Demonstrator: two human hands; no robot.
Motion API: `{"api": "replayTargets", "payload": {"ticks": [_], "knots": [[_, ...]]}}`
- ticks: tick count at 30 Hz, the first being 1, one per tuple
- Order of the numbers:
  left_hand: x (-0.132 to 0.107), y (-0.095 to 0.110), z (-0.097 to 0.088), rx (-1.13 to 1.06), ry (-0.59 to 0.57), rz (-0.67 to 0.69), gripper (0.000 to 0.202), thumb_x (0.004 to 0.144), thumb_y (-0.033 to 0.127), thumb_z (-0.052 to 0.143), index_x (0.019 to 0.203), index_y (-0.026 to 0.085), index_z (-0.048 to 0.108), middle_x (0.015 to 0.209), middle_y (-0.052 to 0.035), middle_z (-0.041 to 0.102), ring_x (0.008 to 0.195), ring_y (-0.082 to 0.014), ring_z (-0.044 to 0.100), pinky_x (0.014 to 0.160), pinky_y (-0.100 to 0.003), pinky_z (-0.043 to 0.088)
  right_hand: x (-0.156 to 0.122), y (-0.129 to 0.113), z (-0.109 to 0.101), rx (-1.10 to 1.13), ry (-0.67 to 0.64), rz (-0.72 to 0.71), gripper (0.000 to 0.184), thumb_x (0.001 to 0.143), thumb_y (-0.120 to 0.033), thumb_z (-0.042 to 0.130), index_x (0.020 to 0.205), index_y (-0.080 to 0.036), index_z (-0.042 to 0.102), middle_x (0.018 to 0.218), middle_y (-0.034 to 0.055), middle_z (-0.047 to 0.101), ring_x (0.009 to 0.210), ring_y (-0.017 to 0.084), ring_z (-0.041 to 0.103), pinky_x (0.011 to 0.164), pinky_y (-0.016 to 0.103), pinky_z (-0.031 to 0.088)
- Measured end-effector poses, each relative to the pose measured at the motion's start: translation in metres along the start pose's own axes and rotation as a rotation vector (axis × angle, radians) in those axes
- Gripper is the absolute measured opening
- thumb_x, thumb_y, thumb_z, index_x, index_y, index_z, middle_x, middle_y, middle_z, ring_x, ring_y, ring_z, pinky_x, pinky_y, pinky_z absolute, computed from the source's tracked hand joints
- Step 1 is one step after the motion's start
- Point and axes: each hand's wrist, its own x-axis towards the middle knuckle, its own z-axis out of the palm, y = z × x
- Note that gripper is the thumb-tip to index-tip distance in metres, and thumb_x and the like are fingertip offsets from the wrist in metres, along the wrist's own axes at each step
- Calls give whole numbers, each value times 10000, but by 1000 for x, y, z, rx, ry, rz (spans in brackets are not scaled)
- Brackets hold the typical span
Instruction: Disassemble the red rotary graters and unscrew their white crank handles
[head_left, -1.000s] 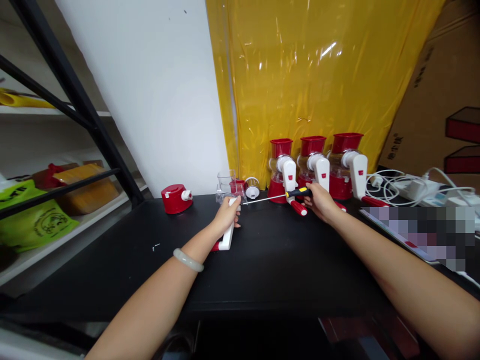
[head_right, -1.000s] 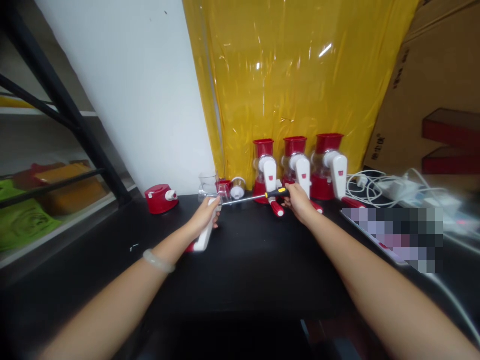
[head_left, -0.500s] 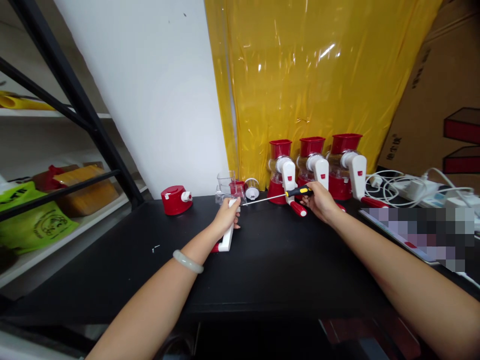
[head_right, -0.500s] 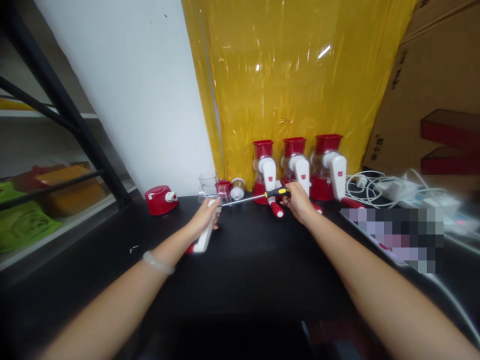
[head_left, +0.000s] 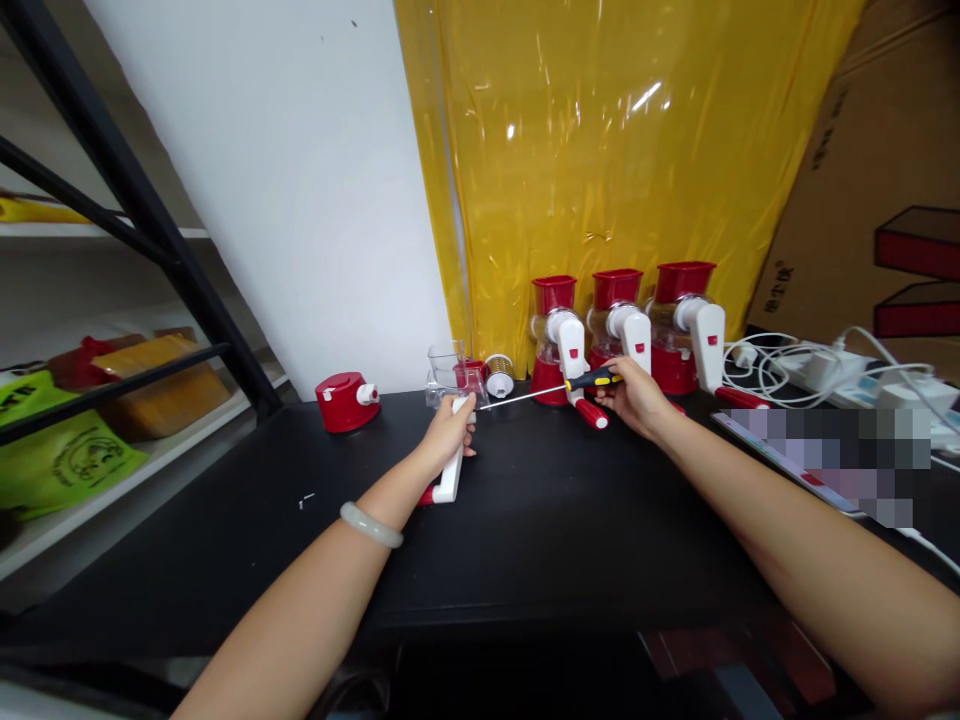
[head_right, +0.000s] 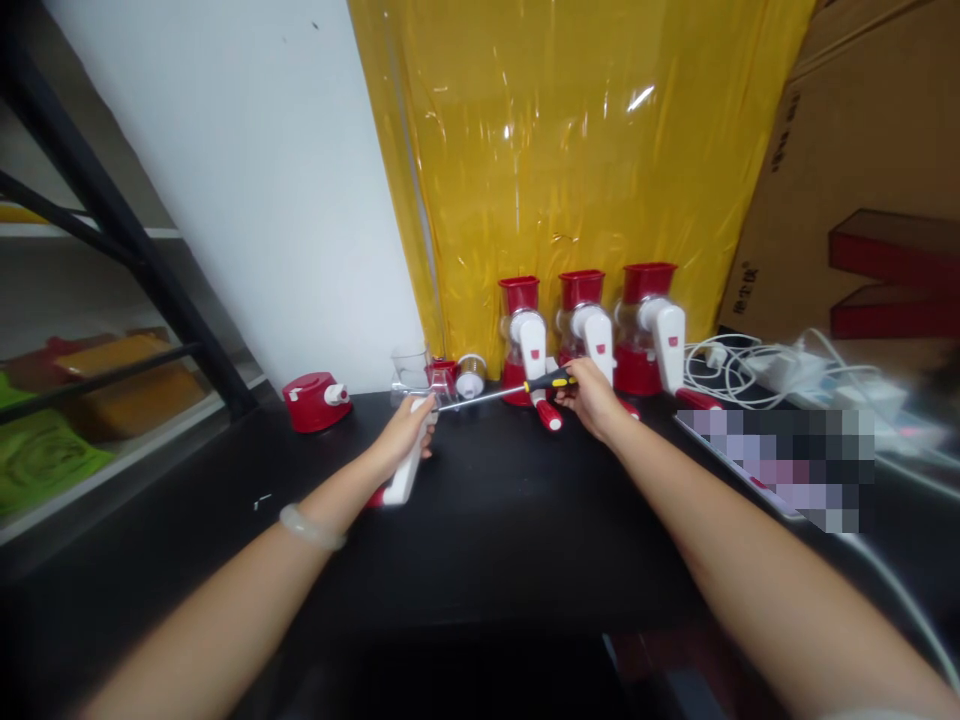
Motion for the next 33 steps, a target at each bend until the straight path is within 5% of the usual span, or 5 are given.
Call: {"api": "replayTargets", "payload": {"ticks": [19, 23, 27, 33], "knots": [[-6, 5, 1, 23, 9, -3, 261, 930, 468, 505, 963, 223, 421, 655, 60, 459, 399, -52, 414, 366, -171, 424, 0, 0, -6, 41, -15, 4, 122, 621, -203, 519, 737, -209, 560, 626, 5, 585, 569, 153, 580, 560, 281, 501], [-7, 5, 1, 17, 1, 6, 267, 940, 485, 474, 950, 224, 419, 652, 59, 457, 394, -52, 407, 364, -177, 426, 0, -1, -6, 32, -23, -16, 99, 708, -308, 522, 762, -227, 542, 590, -4, 578, 528, 151, 563, 521, 273, 487], [-6, 5, 1, 6, 11, 7, 284, 938, 500, 472, 948, 220, 421, 651, 56, 462, 393, -52, 410, 369, -176, 427, 3, 2, -5, -89, 9, -61, 264, 818, -481, 530, 729, -233, 511, 461, -45, 460, 411, 108, 425, 463, 240, 449], [-2, 2, 0, 4, 11, 8, 308, 927, 526, 481, 954, 225, 419, 649, 57, 465, 394, -52, 416, 376, -176, 435, 5, 5, -4, -107, 36, -45, 126, 745, -284, 614, 754, -233, 499, 445, -72, 438, 391, 88, 392, 475, 231, 460]]}}
